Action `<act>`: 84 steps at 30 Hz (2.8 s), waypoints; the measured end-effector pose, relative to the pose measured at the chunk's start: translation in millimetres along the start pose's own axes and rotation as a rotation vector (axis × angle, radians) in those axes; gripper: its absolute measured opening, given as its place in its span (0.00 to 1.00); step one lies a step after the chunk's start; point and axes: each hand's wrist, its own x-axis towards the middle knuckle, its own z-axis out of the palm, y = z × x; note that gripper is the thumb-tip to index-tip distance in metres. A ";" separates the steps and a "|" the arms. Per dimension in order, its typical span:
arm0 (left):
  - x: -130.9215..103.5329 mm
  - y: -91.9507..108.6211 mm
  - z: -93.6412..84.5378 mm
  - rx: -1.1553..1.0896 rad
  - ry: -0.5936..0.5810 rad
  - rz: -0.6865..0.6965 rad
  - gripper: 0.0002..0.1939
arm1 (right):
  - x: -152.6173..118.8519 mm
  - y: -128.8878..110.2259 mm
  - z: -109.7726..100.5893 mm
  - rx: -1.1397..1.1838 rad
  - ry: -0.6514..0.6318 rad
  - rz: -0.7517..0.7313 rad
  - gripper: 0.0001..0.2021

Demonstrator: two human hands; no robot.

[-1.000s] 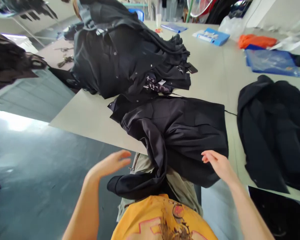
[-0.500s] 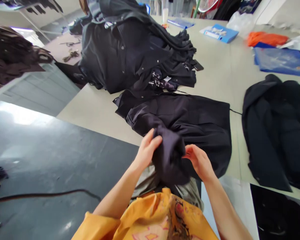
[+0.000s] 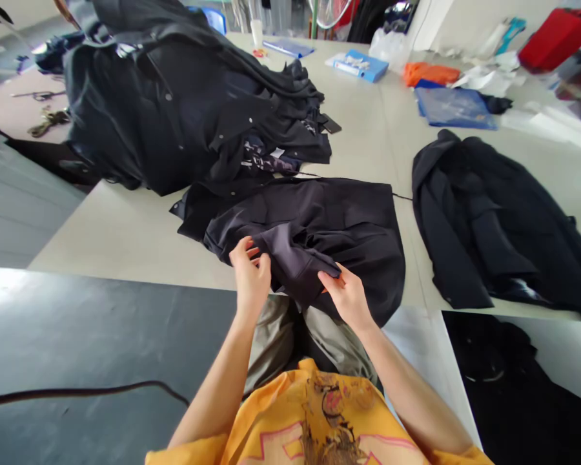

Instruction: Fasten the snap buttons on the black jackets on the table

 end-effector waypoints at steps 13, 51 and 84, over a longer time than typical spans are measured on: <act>-51.1 26.1 4.0 0.064 -0.348 0.277 0.23 | -10.7 -10.1 14.3 -0.226 -0.020 -0.446 0.21; -14.8 19.9 -7.2 -0.028 -0.963 0.080 0.18 | 30.3 -76.0 -9.7 -0.577 -0.531 -0.170 0.35; -18.7 36.9 0.3 0.365 -1.000 0.120 0.05 | 17.6 -78.6 1.1 -1.357 -0.622 -0.375 0.21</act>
